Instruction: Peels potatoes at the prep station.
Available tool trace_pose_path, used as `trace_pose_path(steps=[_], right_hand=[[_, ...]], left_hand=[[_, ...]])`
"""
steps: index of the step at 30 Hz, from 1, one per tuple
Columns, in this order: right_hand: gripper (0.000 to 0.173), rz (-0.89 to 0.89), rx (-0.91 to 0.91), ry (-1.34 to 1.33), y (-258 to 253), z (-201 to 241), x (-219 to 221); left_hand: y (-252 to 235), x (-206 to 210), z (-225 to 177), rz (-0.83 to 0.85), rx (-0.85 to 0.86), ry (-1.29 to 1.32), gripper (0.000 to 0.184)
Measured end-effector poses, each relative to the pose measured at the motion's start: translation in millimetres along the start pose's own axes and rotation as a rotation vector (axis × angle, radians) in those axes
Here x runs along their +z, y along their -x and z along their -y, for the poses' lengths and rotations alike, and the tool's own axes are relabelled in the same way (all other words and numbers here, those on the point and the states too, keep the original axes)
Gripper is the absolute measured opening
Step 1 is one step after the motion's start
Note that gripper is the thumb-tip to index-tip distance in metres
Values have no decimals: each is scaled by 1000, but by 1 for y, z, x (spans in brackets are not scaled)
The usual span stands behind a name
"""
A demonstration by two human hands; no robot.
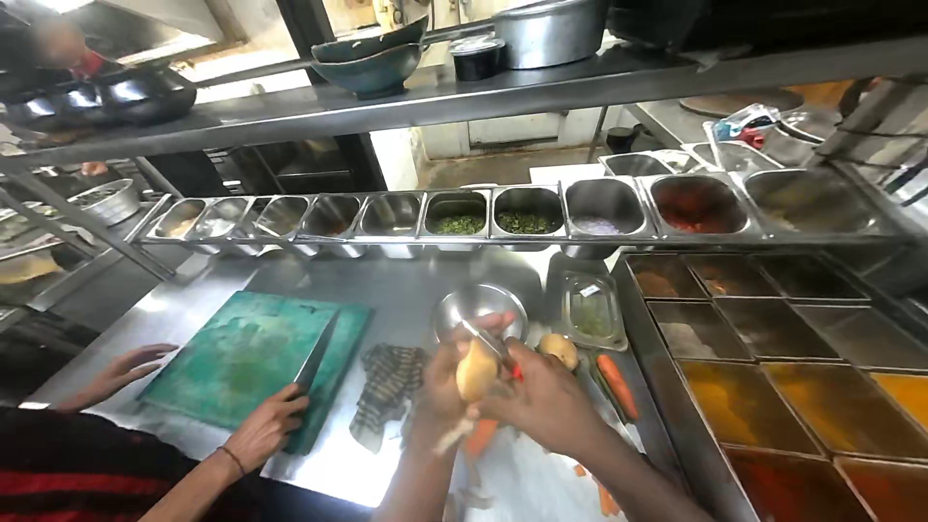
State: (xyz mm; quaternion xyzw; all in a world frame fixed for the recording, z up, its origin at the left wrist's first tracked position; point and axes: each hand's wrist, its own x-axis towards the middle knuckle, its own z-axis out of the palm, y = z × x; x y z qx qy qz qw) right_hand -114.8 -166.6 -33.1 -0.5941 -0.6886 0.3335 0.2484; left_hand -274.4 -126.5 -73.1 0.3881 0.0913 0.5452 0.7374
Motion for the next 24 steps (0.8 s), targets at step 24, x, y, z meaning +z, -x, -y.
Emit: trace_pose_path(steps=[24], right_hand=[[70,-614,-464,468,5,-19,36]], left_hand=[[-20,57,-12,-843,-122,310,27]])
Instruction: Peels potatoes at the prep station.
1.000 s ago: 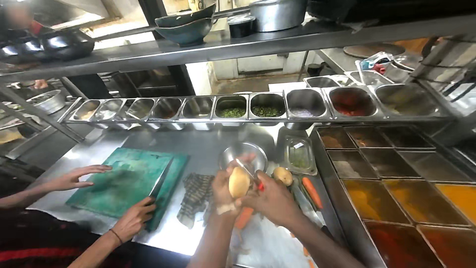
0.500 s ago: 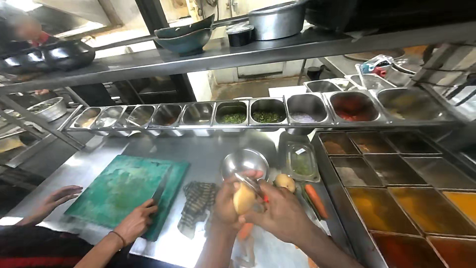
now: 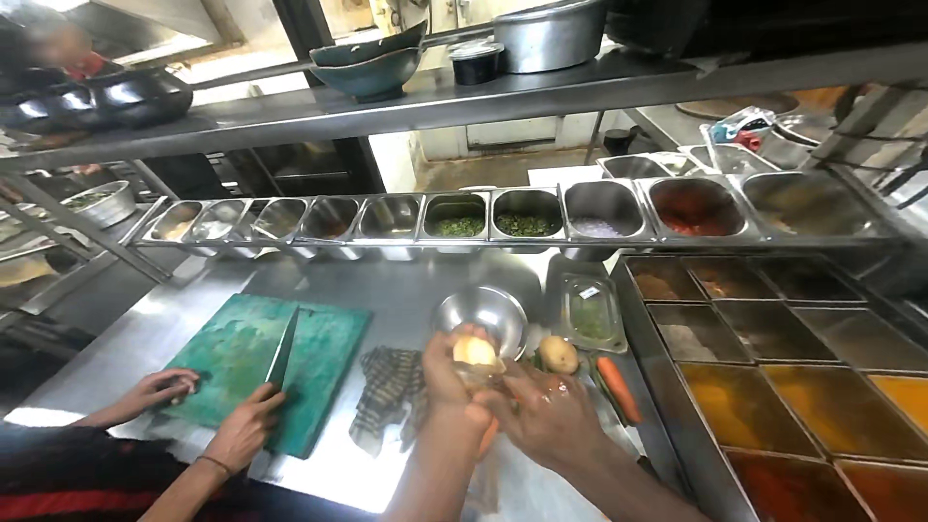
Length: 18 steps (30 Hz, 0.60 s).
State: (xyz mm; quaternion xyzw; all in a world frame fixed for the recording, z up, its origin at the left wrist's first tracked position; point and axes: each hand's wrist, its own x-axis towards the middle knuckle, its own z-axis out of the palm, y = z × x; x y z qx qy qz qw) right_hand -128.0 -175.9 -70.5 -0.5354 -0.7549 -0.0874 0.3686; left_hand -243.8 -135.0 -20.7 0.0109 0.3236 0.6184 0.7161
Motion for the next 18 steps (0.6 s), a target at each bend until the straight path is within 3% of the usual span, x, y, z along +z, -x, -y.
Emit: trace_pose_path(steps=[9,14,18], right_hand=[[77,103,42,-77,5,1,10],[78,170,55,-106,5,-2,10],[78,111,100,-283,8,-9,14]], left_hand=[[-14,-6,3,-91,15,56,25],[-11,-12,7,-42,26,63,27],[-17,-4,6,-92,-4,15,33]])
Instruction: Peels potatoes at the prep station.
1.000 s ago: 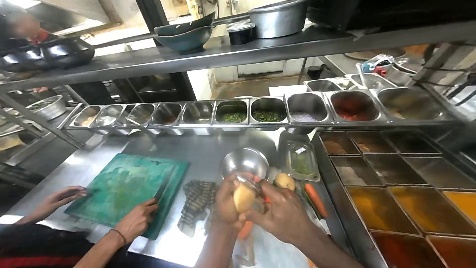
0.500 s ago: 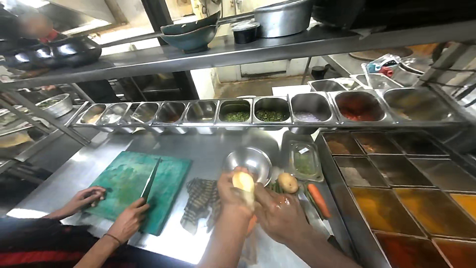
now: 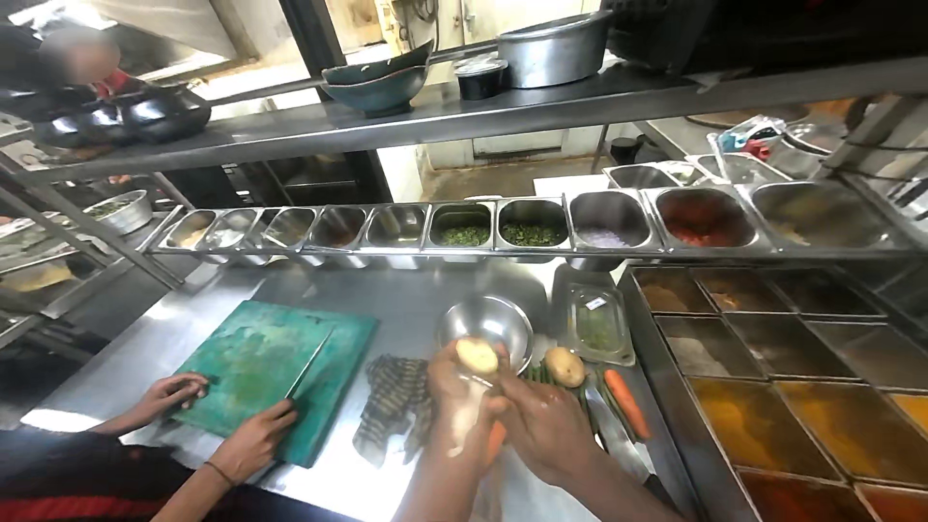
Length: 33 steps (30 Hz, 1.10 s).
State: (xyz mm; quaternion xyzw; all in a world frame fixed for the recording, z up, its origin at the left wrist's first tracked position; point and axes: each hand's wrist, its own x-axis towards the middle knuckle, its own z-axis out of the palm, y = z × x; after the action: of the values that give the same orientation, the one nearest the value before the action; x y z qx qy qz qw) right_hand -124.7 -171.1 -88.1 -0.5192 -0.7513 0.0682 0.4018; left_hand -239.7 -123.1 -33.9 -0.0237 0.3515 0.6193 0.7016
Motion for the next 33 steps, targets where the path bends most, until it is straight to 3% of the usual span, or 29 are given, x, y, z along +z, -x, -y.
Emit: trace_pose_path(steps=[2,3,5,6,7,9,11,14,17,27,31,33], right_hand=[[68,15,177,-391,10,-1,-2],[59,81,389,-714,16,3,-6],[69,337,929,-1433,21,3,-13],[73,440,1082,-1647,24,0,-14],[72,481,1122,-1706,26,-2,-14],[54,445,983,-1494,22,4,-21],[31,346,741,-1074,10,8,-27],[52,337,521,-663,-7,8,-32],[62,362,470,-465,-13,16,-38],[70,248,343,-173,-10,25,-40],[74,13,123,-16,-3,16,-30],[71,-31,78,52,-2,14,-26]], left_hand=[[-11,0,-3,15,3,-34,37],[-18,-3,-4,34,27,-53,37],[-25,-14,-6,109,60,-76,34],[-27,-21,-7,169,62,-83,35],[-28,-27,-8,237,55,-93,35],[-28,-37,-8,374,15,-106,32],[-24,-44,-8,513,-27,-146,26],[-19,-46,-10,766,-38,-264,20],[-20,-46,-13,899,4,-315,36],[-8,-44,-19,843,39,-403,30],[7,-36,-11,675,-29,-302,27],[14,-29,-6,502,-65,-240,38]])
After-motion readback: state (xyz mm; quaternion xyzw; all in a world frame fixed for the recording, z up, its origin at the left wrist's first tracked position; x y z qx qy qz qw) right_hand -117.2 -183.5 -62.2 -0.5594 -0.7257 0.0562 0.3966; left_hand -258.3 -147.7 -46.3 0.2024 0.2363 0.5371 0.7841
